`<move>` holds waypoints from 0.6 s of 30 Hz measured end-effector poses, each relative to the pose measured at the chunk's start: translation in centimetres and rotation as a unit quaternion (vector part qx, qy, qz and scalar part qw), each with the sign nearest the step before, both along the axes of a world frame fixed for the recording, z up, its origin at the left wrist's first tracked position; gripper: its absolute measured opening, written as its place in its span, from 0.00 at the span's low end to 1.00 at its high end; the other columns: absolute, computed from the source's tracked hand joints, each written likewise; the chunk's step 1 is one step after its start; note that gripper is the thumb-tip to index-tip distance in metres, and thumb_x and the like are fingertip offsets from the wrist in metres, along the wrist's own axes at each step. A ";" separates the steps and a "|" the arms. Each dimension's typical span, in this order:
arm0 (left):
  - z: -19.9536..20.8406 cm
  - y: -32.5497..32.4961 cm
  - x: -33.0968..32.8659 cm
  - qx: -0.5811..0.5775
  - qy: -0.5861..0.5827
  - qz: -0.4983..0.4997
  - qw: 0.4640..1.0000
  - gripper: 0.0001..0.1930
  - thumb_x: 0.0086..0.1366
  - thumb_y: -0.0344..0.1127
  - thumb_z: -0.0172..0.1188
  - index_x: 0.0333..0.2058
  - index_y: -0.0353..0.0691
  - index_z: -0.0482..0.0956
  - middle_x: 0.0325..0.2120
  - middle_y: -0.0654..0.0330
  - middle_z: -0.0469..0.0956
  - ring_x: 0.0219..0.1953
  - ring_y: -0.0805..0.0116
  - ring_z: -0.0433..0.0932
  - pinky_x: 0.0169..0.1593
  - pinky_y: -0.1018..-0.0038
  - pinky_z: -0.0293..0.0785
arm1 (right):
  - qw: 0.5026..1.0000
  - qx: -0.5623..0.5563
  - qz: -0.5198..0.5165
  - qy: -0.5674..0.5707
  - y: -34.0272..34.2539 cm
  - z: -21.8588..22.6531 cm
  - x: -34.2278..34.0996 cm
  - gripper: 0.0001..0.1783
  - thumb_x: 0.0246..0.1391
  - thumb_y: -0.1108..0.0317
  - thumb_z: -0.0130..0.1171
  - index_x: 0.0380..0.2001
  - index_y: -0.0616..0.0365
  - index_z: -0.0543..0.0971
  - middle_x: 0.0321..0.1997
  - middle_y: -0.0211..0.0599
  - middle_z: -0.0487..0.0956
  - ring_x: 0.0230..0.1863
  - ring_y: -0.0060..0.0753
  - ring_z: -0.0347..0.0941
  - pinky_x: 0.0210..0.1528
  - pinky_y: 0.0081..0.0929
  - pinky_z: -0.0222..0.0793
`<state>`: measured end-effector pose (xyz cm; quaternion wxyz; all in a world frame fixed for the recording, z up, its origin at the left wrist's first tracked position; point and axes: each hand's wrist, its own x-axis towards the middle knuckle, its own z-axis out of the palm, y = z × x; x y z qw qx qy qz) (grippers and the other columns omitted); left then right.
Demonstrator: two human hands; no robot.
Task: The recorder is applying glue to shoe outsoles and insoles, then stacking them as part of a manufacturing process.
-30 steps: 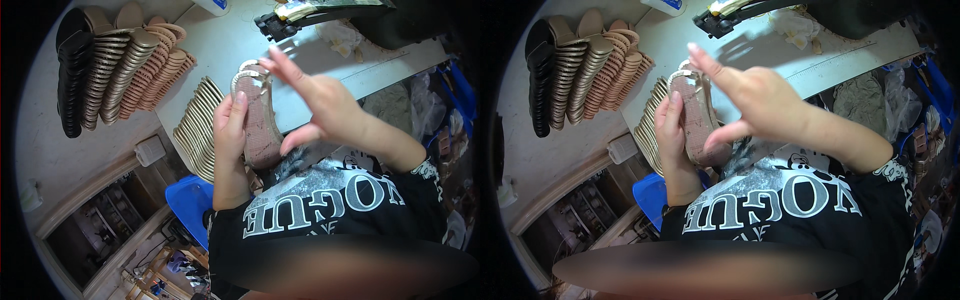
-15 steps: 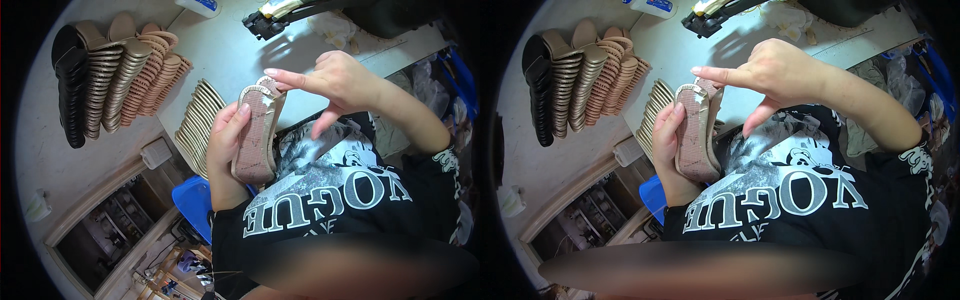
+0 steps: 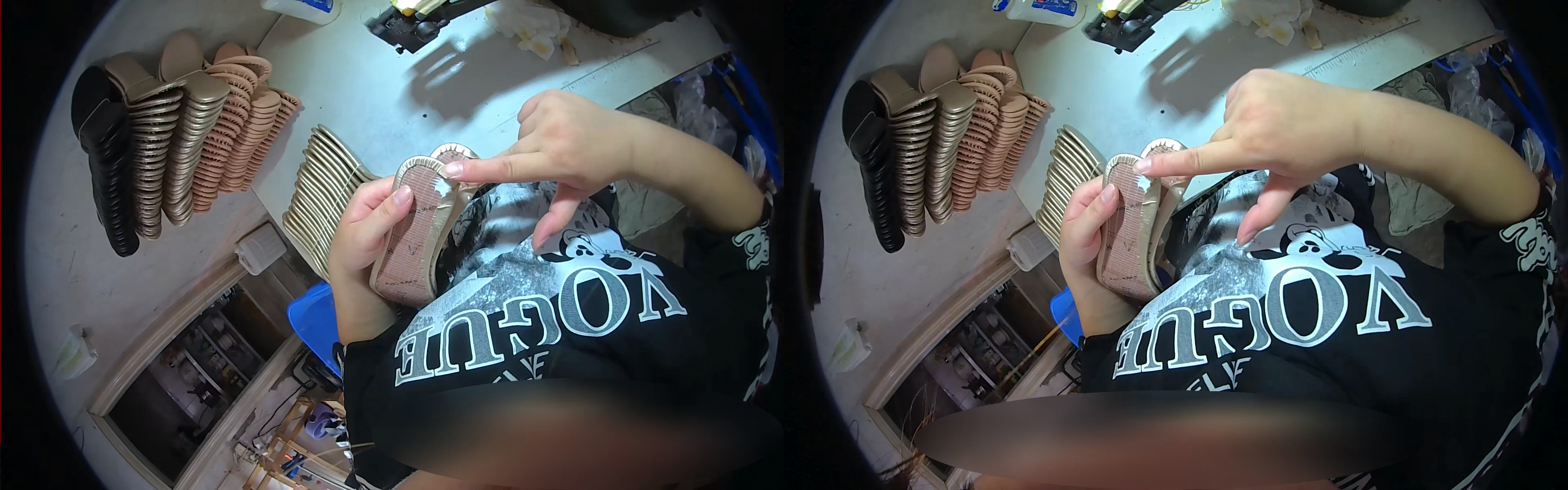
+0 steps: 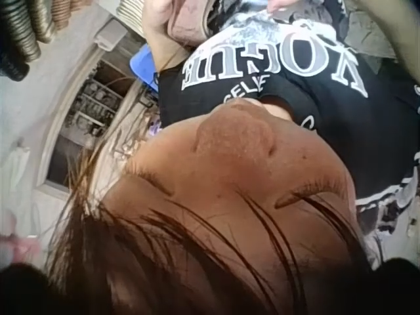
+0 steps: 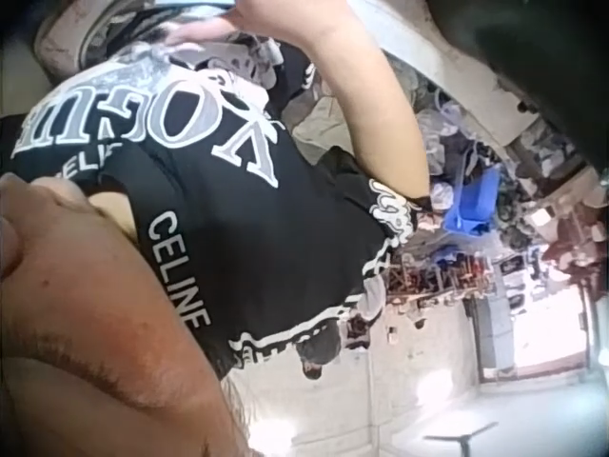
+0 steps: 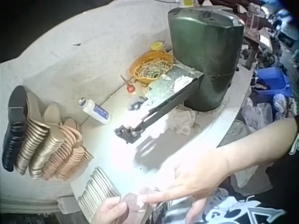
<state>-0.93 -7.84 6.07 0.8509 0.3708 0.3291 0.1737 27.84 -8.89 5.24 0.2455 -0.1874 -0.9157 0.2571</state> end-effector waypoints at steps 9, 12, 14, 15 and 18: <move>1.4 -0.1 1.3 0.072 0.096 0.030 0.992 0.17 0.68 0.38 0.50 0.45 0.28 0.74 0.38 0.59 0.77 0.39 0.76 0.74 0.44 0.79 0.68 | 0.985 -0.025 -0.159 -0.067 -2.4 0.4 -1.2 0.64 0.31 0.29 0.59 0.65 0.64 0.54 0.15 0.29 0.69 0.13 0.35 0.62 0.20 0.28 0.59; 1.6 -0.4 2.2 0.114 0.105 0.060 0.986 0.16 0.68 0.38 0.49 0.45 0.29 0.74 0.37 0.60 0.77 0.38 0.78 0.73 0.42 0.80 0.68 | 0.974 -0.131 -0.182 -0.030 -3.6 1.5 -2.2 0.68 0.28 0.32 0.63 0.65 0.67 0.49 0.21 0.37 0.73 0.17 0.42 0.65 0.24 0.32 0.63; 1.8 -1.0 2.7 0.117 0.111 0.079 0.984 0.16 0.68 0.38 0.48 0.45 0.29 0.74 0.37 0.60 0.77 0.37 0.78 0.73 0.42 0.80 0.68 | 0.961 -0.184 -0.202 0.046 -4.1 1.9 -2.5 0.70 0.27 0.34 0.65 0.65 0.68 0.46 0.38 0.49 0.77 0.28 0.48 0.74 0.33 0.33 0.69; 1.8 -1.2 2.9 0.120 0.116 0.098 0.981 0.16 0.69 0.38 0.48 0.45 0.29 0.74 0.36 0.60 0.77 0.37 0.78 0.73 0.42 0.80 0.68 | 0.954 -0.226 -0.192 0.034 -4.1 2.4 -2.6 0.73 0.25 0.33 0.66 0.66 0.69 0.42 0.54 0.59 0.70 0.41 0.55 0.75 0.42 0.34 0.70; 2.3 -1.5 3.5 0.140 0.129 0.119 0.974 0.17 0.69 0.38 0.48 0.46 0.29 0.74 0.36 0.61 0.77 0.36 0.79 0.73 0.41 0.81 0.68 | 0.945 -0.269 -0.178 0.054 -4.4 2.1 -3.1 0.77 0.22 0.31 0.65 0.65 0.70 0.37 0.56 0.60 0.69 0.46 0.58 0.73 0.45 0.34 0.70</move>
